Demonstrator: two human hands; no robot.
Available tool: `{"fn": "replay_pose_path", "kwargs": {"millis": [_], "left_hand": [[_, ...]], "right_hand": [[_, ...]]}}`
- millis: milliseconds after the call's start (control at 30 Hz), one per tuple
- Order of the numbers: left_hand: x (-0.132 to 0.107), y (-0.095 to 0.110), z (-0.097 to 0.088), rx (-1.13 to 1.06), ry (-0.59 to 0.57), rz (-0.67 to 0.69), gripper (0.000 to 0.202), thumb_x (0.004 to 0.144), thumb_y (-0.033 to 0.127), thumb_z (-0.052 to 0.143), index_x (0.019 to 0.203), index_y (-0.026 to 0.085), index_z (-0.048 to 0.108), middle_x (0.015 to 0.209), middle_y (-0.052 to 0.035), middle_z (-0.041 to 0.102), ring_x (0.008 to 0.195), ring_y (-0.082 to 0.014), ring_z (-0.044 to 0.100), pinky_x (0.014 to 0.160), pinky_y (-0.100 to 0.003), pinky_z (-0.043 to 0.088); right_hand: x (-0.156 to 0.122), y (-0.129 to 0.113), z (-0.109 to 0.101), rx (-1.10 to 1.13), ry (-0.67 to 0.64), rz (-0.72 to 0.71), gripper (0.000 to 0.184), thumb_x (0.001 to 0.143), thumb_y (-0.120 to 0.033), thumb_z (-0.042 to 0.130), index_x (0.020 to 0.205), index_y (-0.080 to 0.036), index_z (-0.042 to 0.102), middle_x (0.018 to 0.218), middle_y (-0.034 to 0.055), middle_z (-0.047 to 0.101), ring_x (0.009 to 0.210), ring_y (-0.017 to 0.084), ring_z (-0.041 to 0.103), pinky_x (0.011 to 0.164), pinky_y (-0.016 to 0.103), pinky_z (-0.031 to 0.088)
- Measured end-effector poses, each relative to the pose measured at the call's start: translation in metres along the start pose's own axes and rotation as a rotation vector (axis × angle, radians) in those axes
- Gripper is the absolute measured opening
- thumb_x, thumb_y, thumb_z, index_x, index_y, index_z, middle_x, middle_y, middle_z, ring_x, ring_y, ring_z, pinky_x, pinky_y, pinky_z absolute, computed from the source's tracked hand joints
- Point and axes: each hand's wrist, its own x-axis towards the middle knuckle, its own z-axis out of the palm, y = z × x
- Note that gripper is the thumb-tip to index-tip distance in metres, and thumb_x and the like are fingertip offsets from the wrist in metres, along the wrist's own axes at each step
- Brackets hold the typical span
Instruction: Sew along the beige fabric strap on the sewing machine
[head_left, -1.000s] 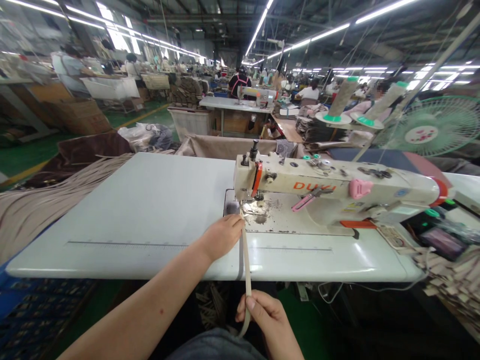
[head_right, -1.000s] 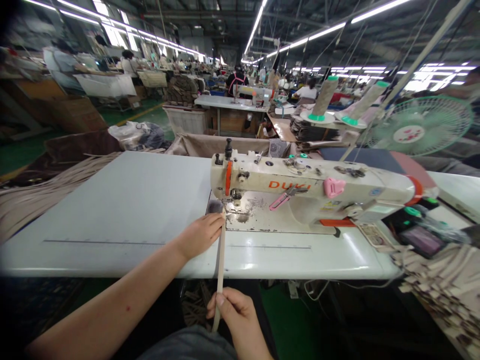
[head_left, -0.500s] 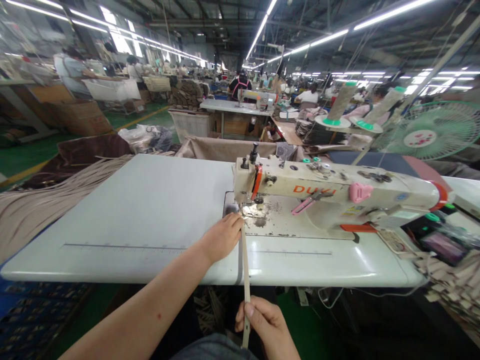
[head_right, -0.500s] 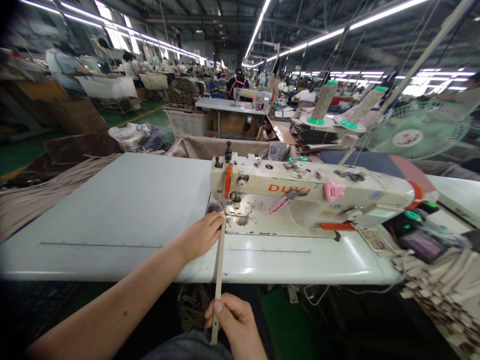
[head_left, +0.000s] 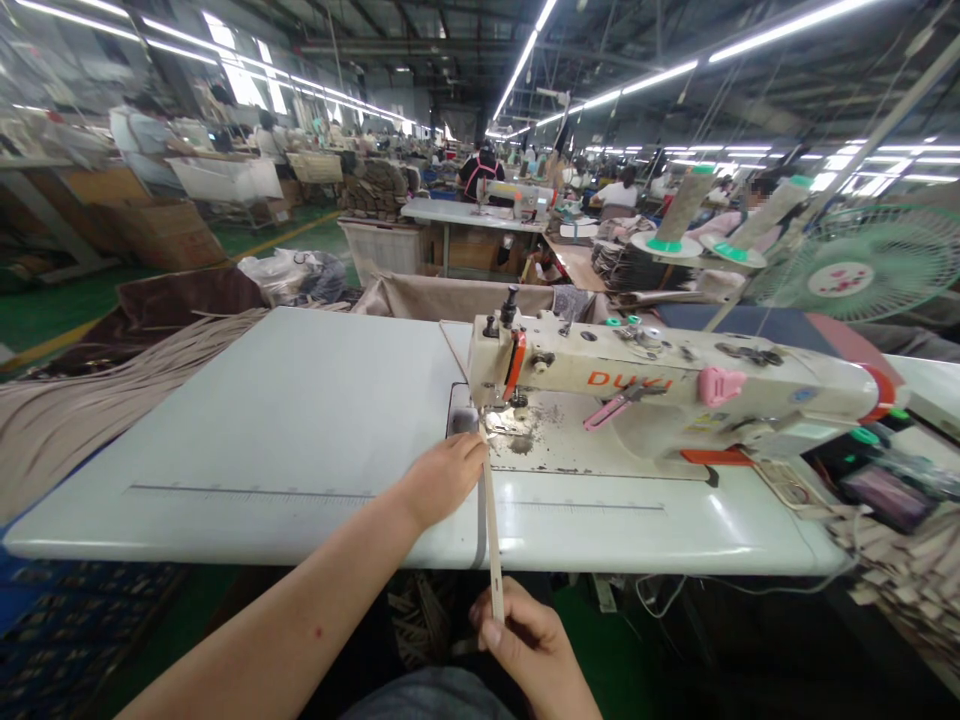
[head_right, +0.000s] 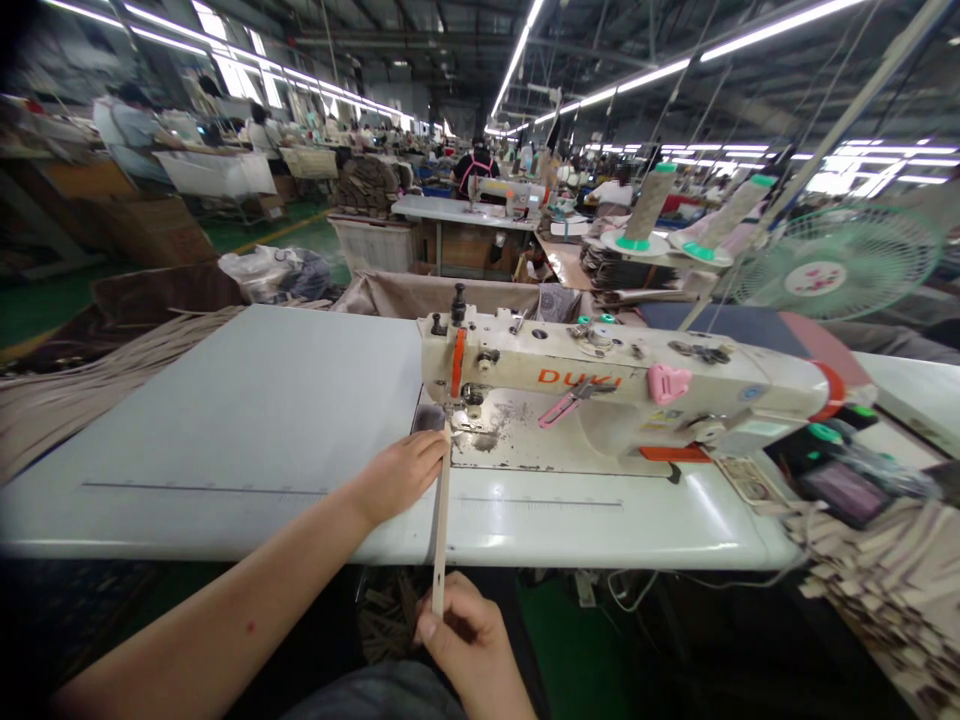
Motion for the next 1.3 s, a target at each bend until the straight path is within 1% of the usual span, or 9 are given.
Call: {"fn": "replay_pose_path", "kwargs": {"millis": [200, 300, 400, 467, 567, 700, 800, 1033, 1300], "left_hand": [[0.001, 0.0, -0.002, -0.054, 0.02, -0.019, 0.017, 0.101, 0.015, 0.046, 0.097, 0.017, 0.063, 0.111, -0.01, 0.066, 0.115, -0.0234, 0.06, 0.104, -0.039, 0.051], [0.001, 0.0, -0.003, -0.054, 0.016, -0.01, 0.017, 0.101, 0.014, 0.046, 0.098, 0.016, 0.063, 0.109, -0.0098, 0.066, 0.114, -0.0235, 0.061, 0.103, -0.038, 0.052], [0.001, 0.0, -0.004, -0.084, 0.019, -0.026, 0.015, 0.1, 0.015, 0.047, 0.101, 0.017, 0.062, 0.11, -0.0096, 0.066, 0.115, -0.0232, 0.061, 0.103, -0.038, 0.052], [0.001, 0.0, -0.005, -0.102, 0.028, -0.046, 0.014, 0.099, 0.015, 0.048, 0.1, 0.017, 0.062, 0.112, -0.0098, 0.066, 0.116, -0.0231, 0.061, 0.103, -0.038, 0.053], [0.001, 0.0, -0.004, -0.12, 0.038, -0.067, 0.013, 0.1, 0.015, 0.047, 0.099, 0.017, 0.061, 0.114, -0.0102, 0.065, 0.117, -0.0233, 0.062, 0.102, -0.038, 0.054], [0.0, 0.0, -0.002, -0.158, 0.025, -0.096, 0.014, 0.101, 0.015, 0.046, 0.105, 0.015, 0.059, 0.112, -0.0108, 0.066, 0.119, -0.0244, 0.061, 0.101, -0.038, 0.055], [-0.001, 0.0, -0.002, -0.198, 0.021, -0.115, 0.014, 0.101, 0.016, 0.046, 0.108, 0.016, 0.058, 0.113, -0.0105, 0.065, 0.118, -0.0242, 0.062, 0.1, -0.039, 0.056], [-0.002, 0.0, 0.0, -0.222, -0.011, -0.136, 0.013, 0.101, 0.015, 0.047, 0.109, 0.018, 0.057, 0.115, -0.0093, 0.065, 0.12, -0.0239, 0.061, 0.102, -0.04, 0.055], [-0.004, -0.002, 0.005, -0.192, -0.005, -0.11, 0.015, 0.102, 0.018, 0.045, 0.111, 0.017, 0.057, 0.114, -0.009, 0.064, 0.122, -0.0239, 0.06, 0.103, -0.039, 0.054]], "right_hand": [[0.004, -0.015, 0.004, -0.038, 0.127, 0.096, 0.031, 0.086, -0.052, 0.074, 0.084, -0.021, 0.075, 0.081, 0.0034, 0.067, 0.077, 0.021, 0.058, 0.073, 0.03, 0.046], [0.008, -0.021, 0.006, -0.027, 0.125, 0.1, 0.035, 0.085, -0.054, 0.074, 0.082, -0.019, 0.07, 0.074, 0.0012, 0.064, 0.072, 0.019, 0.056, 0.068, 0.028, 0.044], [0.014, -0.027, 0.008, -0.129, 0.136, 0.063, 0.034, 0.09, -0.052, 0.069, 0.081, -0.019, 0.067, 0.07, -0.0012, 0.059, 0.067, 0.016, 0.053, 0.065, 0.027, 0.042], [0.02, -0.033, 0.008, -0.254, 0.164, 0.017, 0.031, 0.094, -0.049, 0.065, 0.083, -0.02, 0.067, 0.071, -0.0003, 0.062, 0.069, 0.017, 0.056, 0.068, 0.028, 0.044], [0.03, -0.041, 0.008, -0.372, 0.19, -0.042, 0.031, 0.099, -0.048, 0.058, 0.092, -0.02, 0.072, 0.084, 0.0056, 0.073, 0.083, 0.023, 0.065, 0.081, 0.032, 0.048], [0.039, -0.044, 0.008, -0.094, 0.161, 0.034, 0.039, 0.096, -0.055, 0.06, 0.109, -0.019, 0.07, 0.09, 0.0086, 0.079, 0.085, 0.024, 0.069, 0.087, 0.036, 0.053], [0.037, -0.041, 0.008, 0.091, 0.142, 0.126, 0.041, 0.091, -0.057, 0.067, 0.103, -0.018, 0.071, 0.086, 0.008, 0.08, 0.082, 0.023, 0.069, 0.083, 0.035, 0.054], [0.014, -0.024, 0.002, 0.148, 0.134, 0.21, 0.04, 0.087, -0.056, 0.073, 0.089, -0.016, 0.076, 0.073, 0.0071, 0.078, 0.071, 0.02, 0.067, 0.071, 0.03, 0.05], [0.003, -0.015, 0.0, 0.142, 0.07, 0.2, 0.042, 0.087, -0.057, 0.073, 0.082, -0.016, 0.079, 0.071, 0.0078, 0.077, 0.068, 0.019, 0.066, 0.067, 0.029, 0.048]]}}
